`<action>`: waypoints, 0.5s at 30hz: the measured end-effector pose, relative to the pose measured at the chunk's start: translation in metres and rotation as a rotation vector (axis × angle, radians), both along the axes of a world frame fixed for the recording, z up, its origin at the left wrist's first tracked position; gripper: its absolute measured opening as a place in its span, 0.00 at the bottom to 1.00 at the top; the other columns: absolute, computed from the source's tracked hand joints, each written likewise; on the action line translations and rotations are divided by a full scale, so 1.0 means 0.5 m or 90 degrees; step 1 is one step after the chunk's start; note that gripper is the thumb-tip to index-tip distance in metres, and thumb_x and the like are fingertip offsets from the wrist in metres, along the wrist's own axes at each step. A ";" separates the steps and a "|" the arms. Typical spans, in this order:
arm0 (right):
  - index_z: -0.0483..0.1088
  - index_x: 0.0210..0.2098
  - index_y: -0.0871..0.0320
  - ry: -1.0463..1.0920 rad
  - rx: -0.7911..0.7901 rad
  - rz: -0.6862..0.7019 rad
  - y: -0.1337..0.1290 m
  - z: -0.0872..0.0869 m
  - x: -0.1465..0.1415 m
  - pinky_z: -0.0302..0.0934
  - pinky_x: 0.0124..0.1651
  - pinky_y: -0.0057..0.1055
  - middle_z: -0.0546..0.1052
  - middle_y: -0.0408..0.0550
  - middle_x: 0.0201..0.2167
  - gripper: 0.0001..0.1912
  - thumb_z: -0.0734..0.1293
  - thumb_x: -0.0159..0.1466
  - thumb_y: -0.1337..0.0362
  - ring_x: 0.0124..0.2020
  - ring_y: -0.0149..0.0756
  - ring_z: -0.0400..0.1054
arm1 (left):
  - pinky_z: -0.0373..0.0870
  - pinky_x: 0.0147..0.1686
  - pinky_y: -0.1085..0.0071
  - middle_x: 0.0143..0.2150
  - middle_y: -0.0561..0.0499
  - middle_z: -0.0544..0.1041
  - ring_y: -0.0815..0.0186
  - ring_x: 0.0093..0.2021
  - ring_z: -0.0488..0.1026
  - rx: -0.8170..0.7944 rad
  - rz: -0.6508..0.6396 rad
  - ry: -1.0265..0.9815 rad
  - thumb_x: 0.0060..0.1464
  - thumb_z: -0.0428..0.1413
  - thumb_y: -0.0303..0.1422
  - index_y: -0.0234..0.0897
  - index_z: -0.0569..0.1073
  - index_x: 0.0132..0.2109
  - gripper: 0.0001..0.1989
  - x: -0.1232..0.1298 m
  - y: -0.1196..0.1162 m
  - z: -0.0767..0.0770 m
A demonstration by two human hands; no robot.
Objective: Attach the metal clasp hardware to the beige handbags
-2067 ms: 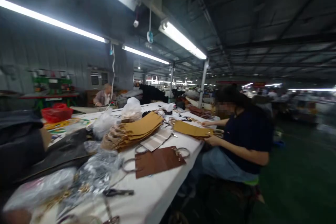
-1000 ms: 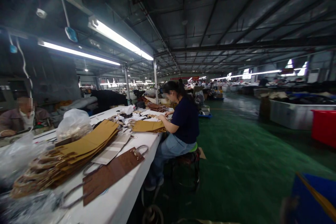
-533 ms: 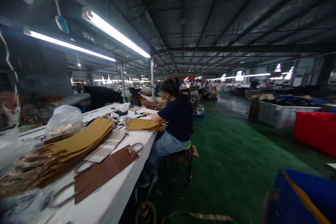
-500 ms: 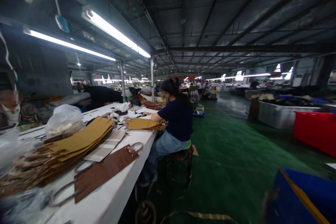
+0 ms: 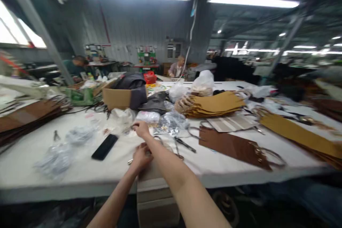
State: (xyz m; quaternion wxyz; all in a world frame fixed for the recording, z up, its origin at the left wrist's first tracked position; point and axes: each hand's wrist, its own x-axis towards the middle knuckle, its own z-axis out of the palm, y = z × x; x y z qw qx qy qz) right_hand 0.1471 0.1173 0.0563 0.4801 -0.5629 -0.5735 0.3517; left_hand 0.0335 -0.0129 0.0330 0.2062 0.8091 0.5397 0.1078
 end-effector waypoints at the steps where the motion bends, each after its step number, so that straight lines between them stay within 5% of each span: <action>1: 0.81 0.47 0.60 0.009 -0.010 0.014 0.012 -0.016 -0.047 0.78 0.50 0.37 0.85 0.50 0.45 0.11 0.74 0.75 0.57 0.43 0.38 0.80 | 0.72 0.67 0.58 0.71 0.47 0.76 0.49 0.68 0.73 -0.017 0.014 -0.020 0.65 0.66 0.35 0.46 0.86 0.54 0.12 -0.019 -0.002 -0.007; 4: 0.83 0.38 0.59 0.024 -0.024 -0.001 0.023 -0.043 -0.081 0.74 0.40 0.28 0.86 0.48 0.35 0.07 0.72 0.71 0.65 0.35 0.36 0.80 | 0.70 0.66 0.54 0.73 0.49 0.74 0.45 0.70 0.69 -0.041 0.030 -0.069 0.62 0.63 0.34 0.48 0.86 0.51 0.12 -0.018 -0.008 -0.017; 8: 0.83 0.40 0.59 0.043 -0.034 -0.016 0.027 -0.051 -0.055 0.70 0.31 0.23 0.88 0.50 0.38 0.08 0.70 0.68 0.67 0.33 0.34 0.80 | 0.69 0.65 0.52 0.75 0.48 0.72 0.44 0.72 0.67 -0.056 0.029 -0.076 0.62 0.62 0.35 0.47 0.86 0.50 0.12 0.000 -0.014 -0.014; 15: 0.83 0.38 0.58 0.052 -0.019 0.007 0.032 -0.058 -0.076 0.69 0.30 0.22 0.87 0.47 0.35 0.07 0.70 0.64 0.68 0.30 0.32 0.78 | 0.68 0.65 0.50 0.75 0.47 0.71 0.44 0.72 0.65 -0.065 0.029 -0.071 0.62 0.61 0.37 0.48 0.85 0.53 0.14 -0.009 -0.011 -0.019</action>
